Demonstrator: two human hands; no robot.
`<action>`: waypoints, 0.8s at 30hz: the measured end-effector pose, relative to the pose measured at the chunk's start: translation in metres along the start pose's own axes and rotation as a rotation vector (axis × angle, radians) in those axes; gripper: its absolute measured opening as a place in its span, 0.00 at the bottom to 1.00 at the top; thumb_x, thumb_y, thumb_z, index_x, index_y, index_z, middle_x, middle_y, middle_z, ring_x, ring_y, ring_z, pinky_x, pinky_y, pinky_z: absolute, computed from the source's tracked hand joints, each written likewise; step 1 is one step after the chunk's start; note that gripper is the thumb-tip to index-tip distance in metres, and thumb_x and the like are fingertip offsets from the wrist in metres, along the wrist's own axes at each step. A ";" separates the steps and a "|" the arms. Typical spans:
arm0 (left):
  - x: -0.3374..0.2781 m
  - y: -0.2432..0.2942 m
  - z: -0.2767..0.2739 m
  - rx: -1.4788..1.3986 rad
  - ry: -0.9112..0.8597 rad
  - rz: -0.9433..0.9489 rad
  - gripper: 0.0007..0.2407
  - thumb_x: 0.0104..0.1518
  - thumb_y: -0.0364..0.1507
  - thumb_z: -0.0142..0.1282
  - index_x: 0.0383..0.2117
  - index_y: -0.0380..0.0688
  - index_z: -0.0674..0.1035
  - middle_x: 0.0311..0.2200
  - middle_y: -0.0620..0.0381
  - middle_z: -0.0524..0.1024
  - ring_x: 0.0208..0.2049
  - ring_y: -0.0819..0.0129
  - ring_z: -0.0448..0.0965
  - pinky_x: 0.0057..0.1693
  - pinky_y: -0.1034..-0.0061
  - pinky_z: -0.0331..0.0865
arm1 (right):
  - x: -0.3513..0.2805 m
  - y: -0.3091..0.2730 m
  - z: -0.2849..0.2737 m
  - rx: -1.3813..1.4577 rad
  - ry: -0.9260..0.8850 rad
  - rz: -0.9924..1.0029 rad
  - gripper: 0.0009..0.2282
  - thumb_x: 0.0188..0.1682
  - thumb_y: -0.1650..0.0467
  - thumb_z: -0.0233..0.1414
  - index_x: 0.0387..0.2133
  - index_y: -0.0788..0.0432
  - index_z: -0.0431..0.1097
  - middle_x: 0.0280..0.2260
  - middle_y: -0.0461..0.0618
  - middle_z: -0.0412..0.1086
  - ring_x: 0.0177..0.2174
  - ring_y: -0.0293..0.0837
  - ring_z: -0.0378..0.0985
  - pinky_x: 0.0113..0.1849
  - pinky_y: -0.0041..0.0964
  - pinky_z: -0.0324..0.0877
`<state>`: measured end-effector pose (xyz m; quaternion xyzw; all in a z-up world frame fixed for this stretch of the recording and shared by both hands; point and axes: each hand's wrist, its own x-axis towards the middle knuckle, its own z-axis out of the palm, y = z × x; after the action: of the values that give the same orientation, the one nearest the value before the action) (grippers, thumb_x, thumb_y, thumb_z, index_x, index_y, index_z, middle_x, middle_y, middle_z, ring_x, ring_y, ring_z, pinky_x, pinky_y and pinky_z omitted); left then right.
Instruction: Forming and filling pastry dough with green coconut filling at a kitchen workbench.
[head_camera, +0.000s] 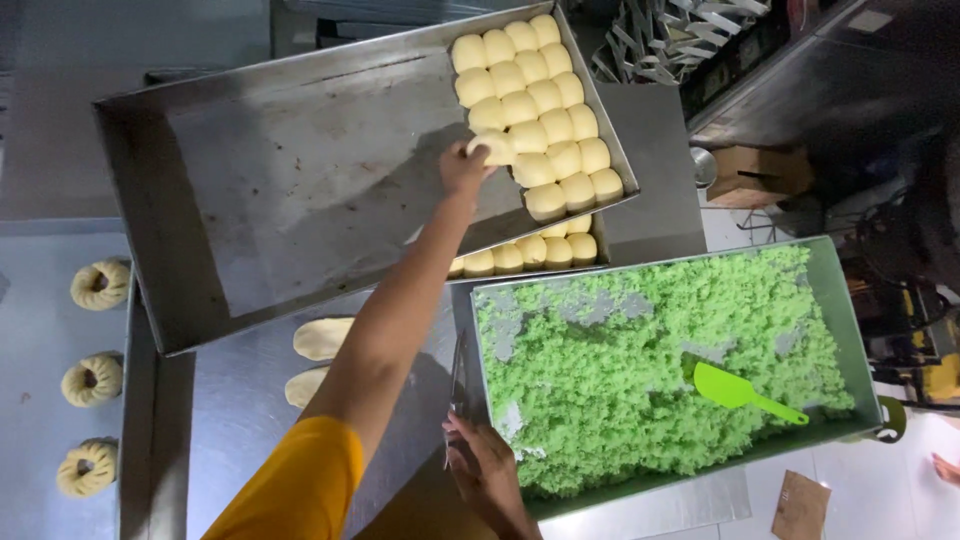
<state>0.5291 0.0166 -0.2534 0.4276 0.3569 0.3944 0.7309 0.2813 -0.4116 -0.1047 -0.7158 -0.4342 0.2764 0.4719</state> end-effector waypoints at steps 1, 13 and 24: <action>-0.010 0.013 -0.010 0.003 0.002 0.007 0.09 0.52 0.26 0.61 0.37 0.37 0.80 0.35 0.50 0.81 0.34 0.62 0.83 0.39 0.66 0.82 | 0.002 0.006 0.000 0.004 -0.001 -0.006 0.24 0.46 0.79 0.57 0.59 0.57 0.67 0.45 0.56 0.79 0.37 0.47 0.85 0.37 0.39 0.83; -0.120 0.135 -0.105 -0.011 -0.049 0.014 0.08 0.57 0.20 0.62 0.24 0.39 0.73 0.28 0.59 0.73 0.33 0.72 0.79 0.45 0.70 0.85 | 0.011 -0.023 0.004 -0.086 0.018 -0.141 0.19 0.54 0.71 0.52 0.60 0.60 0.67 0.46 0.58 0.80 0.41 0.50 0.85 0.43 0.44 0.80; -0.314 0.246 -0.226 0.008 -0.367 -0.180 0.10 0.58 0.22 0.62 0.41 0.42 0.72 0.34 0.60 0.74 0.36 0.73 0.79 0.44 0.69 0.83 | 0.077 -0.090 0.059 1.424 -0.102 0.442 0.24 0.52 0.59 0.48 0.58 0.56 0.60 0.54 0.50 0.73 0.53 0.48 0.78 0.48 0.50 0.78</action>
<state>0.1324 -0.1033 -0.0585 0.4615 0.2563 0.2415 0.8142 0.2376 -0.3014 -0.0454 -0.2942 -0.0173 0.6119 0.7340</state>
